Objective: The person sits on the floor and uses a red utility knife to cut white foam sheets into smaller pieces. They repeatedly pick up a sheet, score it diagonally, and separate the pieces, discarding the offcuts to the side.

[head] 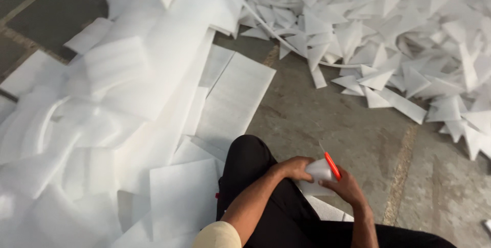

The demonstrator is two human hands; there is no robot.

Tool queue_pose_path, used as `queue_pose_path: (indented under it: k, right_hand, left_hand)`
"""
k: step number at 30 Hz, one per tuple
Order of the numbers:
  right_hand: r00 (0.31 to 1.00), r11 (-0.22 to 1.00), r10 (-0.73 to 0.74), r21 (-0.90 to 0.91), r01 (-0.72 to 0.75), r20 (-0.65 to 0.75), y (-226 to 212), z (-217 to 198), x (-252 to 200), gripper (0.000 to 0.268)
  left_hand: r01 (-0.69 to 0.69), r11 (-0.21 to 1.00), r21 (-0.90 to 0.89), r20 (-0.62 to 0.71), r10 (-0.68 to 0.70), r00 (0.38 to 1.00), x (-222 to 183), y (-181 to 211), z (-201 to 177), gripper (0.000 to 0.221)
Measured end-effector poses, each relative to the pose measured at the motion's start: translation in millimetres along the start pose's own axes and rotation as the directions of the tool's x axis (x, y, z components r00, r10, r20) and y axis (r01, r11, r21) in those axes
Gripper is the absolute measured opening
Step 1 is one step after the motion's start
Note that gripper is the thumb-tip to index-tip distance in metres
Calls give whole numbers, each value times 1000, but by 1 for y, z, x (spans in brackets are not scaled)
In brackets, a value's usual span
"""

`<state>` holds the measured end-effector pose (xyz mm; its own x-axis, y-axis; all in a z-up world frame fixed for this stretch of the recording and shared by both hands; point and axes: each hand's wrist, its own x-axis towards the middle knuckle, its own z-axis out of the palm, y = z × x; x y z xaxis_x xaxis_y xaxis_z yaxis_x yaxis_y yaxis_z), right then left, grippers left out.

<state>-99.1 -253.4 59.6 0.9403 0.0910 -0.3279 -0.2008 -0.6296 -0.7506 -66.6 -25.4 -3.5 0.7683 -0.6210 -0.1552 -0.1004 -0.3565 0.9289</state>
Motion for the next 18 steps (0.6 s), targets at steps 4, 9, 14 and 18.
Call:
queue_pose_path:
  k: [4, 9, 14, 18]
  right_hand:
    - [991, 985, 93, -135, -105, -96, 9, 12, 6, 60]
    - [880, 967, 253, 110, -228, -402, 30, 19, 13, 45]
    - [872, 951, 227, 293, -102, -433, 57, 13, 16, 49]
    - [905, 970, 160, 233, -70, -395, 57, 36, 20, 57]
  left_hand:
    - [50, 995, 81, -203, -33, 979, -1, 1, 10, 59]
    - [-79, 915, -395, -706, -248, 663, 22, -27, -9, 61]
    - [-63, 714, -698, -183, -92, 979, 24, -35, -1, 76]
    - [82, 889, -450, 175, -2, 985, 18, -12, 34, 114]
